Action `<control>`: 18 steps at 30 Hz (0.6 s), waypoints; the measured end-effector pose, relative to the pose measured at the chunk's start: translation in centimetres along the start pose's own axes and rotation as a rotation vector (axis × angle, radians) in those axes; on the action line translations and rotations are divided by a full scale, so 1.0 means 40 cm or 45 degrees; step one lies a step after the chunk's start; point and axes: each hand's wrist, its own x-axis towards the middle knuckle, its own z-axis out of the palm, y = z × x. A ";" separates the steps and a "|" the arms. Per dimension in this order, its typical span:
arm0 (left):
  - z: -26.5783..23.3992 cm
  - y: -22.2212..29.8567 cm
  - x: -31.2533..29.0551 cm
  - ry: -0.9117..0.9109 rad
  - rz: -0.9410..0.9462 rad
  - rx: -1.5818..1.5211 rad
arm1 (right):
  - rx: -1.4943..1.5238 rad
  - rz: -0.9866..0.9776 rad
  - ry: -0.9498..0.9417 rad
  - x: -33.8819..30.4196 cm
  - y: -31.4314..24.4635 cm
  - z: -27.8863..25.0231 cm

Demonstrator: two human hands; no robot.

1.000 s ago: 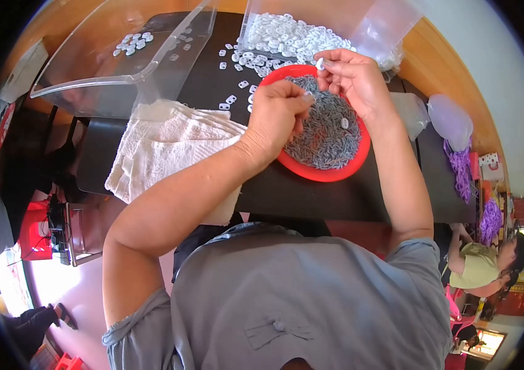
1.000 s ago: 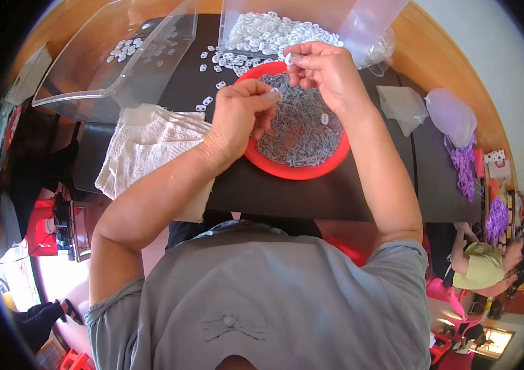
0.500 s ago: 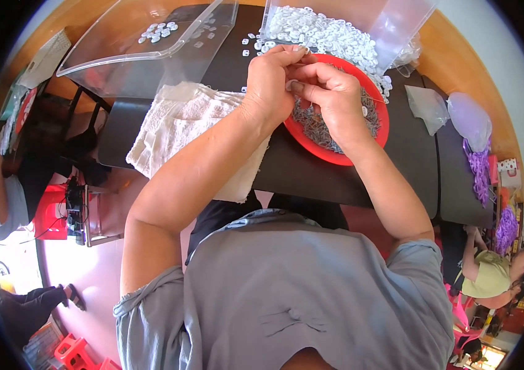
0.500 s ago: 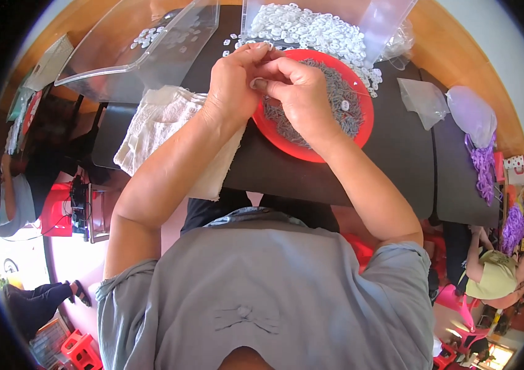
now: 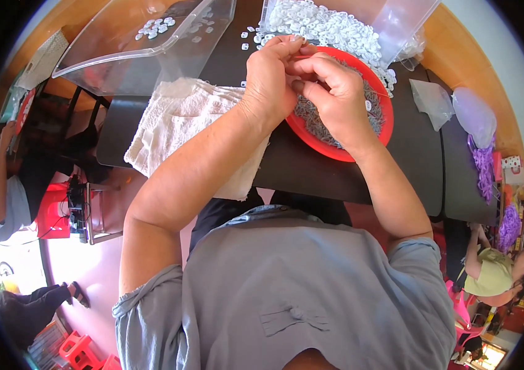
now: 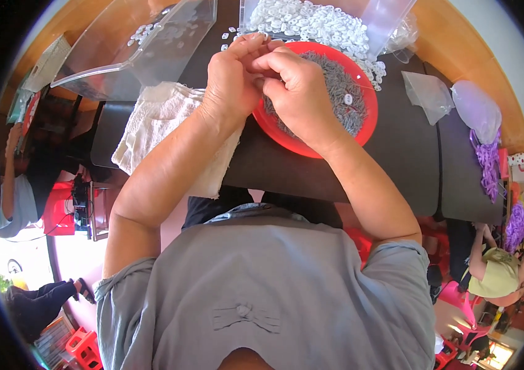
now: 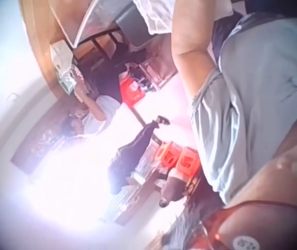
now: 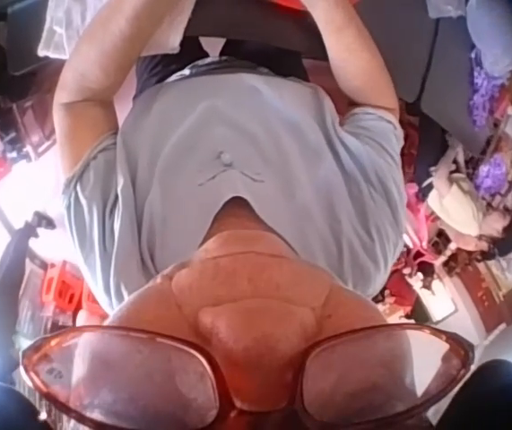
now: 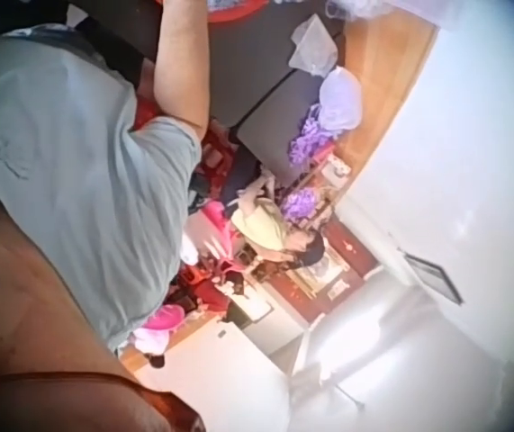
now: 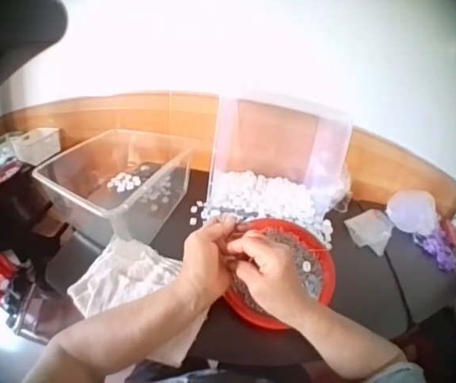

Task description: The recorder is manually assembling small white plastic buckles with metallic rings at a workbench.

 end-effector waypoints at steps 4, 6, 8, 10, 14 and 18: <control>0.000 -0.006 -0.003 0.026 -0.036 -0.090 | 0.364 0.212 0.058 -0.001 -0.003 0.015; 0.002 -0.010 -0.007 0.020 -0.035 -0.089 | 0.368 0.275 0.125 0.000 0.004 0.017; -0.002 -0.013 -0.005 0.014 -0.030 -0.092 | 0.274 0.262 0.114 -0.006 0.005 0.018; -0.006 -0.016 0.000 -0.019 -0.063 -0.100 | 0.176 0.248 0.103 -0.012 0.014 0.019; -0.011 -0.019 0.003 0.006 -0.068 -0.108 | 0.210 0.373 0.069 -0.008 0.002 0.003; -0.002 -0.014 -0.004 -0.014 0.099 0.184 | 0.566 0.659 0.150 0.007 0.013 -0.067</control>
